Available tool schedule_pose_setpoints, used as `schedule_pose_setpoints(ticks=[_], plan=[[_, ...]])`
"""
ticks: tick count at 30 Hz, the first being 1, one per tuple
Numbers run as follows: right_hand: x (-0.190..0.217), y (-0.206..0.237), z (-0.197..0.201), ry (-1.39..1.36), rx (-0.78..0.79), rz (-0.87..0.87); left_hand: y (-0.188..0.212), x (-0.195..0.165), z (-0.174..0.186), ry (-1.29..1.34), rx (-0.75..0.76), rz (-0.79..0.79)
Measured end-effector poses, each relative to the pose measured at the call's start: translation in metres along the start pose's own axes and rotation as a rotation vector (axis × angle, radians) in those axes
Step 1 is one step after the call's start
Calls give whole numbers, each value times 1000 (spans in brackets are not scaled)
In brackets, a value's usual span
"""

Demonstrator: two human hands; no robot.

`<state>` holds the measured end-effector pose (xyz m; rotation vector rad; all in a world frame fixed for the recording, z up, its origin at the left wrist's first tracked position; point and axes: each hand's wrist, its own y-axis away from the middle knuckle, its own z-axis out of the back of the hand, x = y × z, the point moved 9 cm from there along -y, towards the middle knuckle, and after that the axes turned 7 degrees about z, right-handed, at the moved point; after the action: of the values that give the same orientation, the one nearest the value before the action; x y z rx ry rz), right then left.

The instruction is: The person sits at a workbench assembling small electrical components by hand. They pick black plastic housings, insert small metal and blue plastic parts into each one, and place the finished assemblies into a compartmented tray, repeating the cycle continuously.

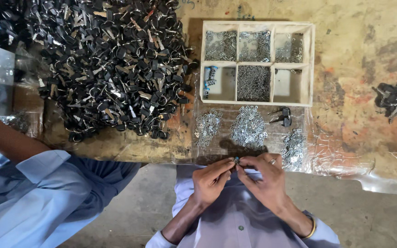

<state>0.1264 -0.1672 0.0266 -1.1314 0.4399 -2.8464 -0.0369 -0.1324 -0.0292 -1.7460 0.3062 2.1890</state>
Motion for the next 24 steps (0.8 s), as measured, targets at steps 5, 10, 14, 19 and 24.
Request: schedule_pose_setpoints(ticks=[5,10,14,19,24], plan=[[-9,0,-4,-25,172,-43,2,10,3,137,12,85],[13,4,21,329,-10,177,3,24,4,257,-16,212],[7,17,15,294,83,274,2,28,1,339,-5,238],[-18,25,19,-87,-74,51,2,29,-7,338,6,281],[-11,15,22,-76,-150,-1,-2,24,-11,333,20,255]])
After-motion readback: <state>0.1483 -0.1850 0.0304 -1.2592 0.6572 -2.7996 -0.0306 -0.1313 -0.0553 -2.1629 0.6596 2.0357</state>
